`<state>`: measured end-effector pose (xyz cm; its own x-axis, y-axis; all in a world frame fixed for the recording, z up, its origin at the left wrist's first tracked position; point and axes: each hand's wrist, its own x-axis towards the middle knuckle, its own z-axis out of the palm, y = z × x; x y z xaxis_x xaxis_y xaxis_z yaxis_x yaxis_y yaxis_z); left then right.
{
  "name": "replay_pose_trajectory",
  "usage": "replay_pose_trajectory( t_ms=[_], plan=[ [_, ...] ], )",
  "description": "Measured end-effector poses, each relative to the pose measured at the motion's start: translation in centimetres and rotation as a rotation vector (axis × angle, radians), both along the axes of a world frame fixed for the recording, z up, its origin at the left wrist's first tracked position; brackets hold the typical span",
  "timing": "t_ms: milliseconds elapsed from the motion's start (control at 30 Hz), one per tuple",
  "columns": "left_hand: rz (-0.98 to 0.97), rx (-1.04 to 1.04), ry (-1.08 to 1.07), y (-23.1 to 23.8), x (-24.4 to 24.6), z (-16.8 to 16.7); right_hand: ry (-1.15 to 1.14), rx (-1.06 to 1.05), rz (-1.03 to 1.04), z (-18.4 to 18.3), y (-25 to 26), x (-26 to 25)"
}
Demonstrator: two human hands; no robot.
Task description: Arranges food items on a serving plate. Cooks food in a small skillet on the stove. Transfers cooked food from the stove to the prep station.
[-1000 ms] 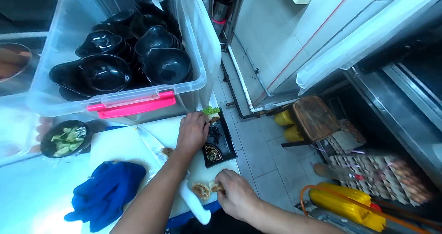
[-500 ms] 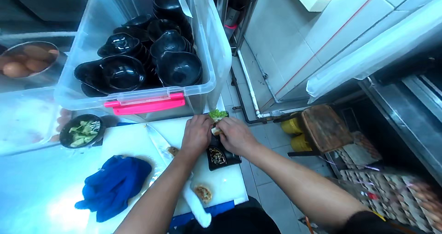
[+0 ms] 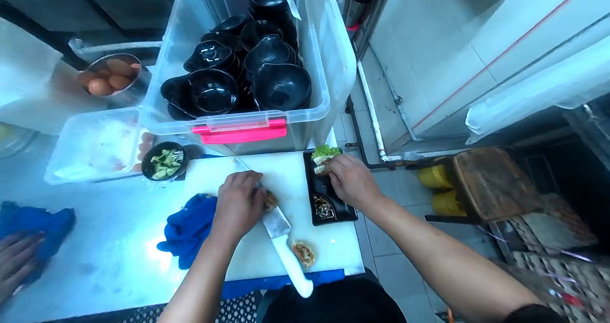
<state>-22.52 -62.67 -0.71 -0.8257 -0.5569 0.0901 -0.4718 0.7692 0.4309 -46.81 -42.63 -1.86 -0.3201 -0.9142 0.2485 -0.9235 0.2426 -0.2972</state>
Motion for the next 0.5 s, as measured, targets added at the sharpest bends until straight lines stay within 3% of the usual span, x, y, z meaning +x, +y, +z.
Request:
replay_pose_trajectory(
  t_ms=[167,300,400,500],
  plan=[
    [-0.187,0.105,-0.227,-0.1,1.1,0.5,-0.206,-0.108,-0.066,2.3,1.1,4.8],
    [-0.288,0.126,-0.325,-0.5,0.8,0.8,-0.588,0.115,-0.115,3.4,0.3,9.5],
    [-0.24,0.105,-0.273,-0.8,0.8,1.0,-0.794,0.297,-0.168,4.1,-3.0,11.2],
    [-0.048,0.132,-0.086,-0.3,1.7,1.1,-0.803,0.369,-0.22,3.6,-6.5,12.2]
  ],
)
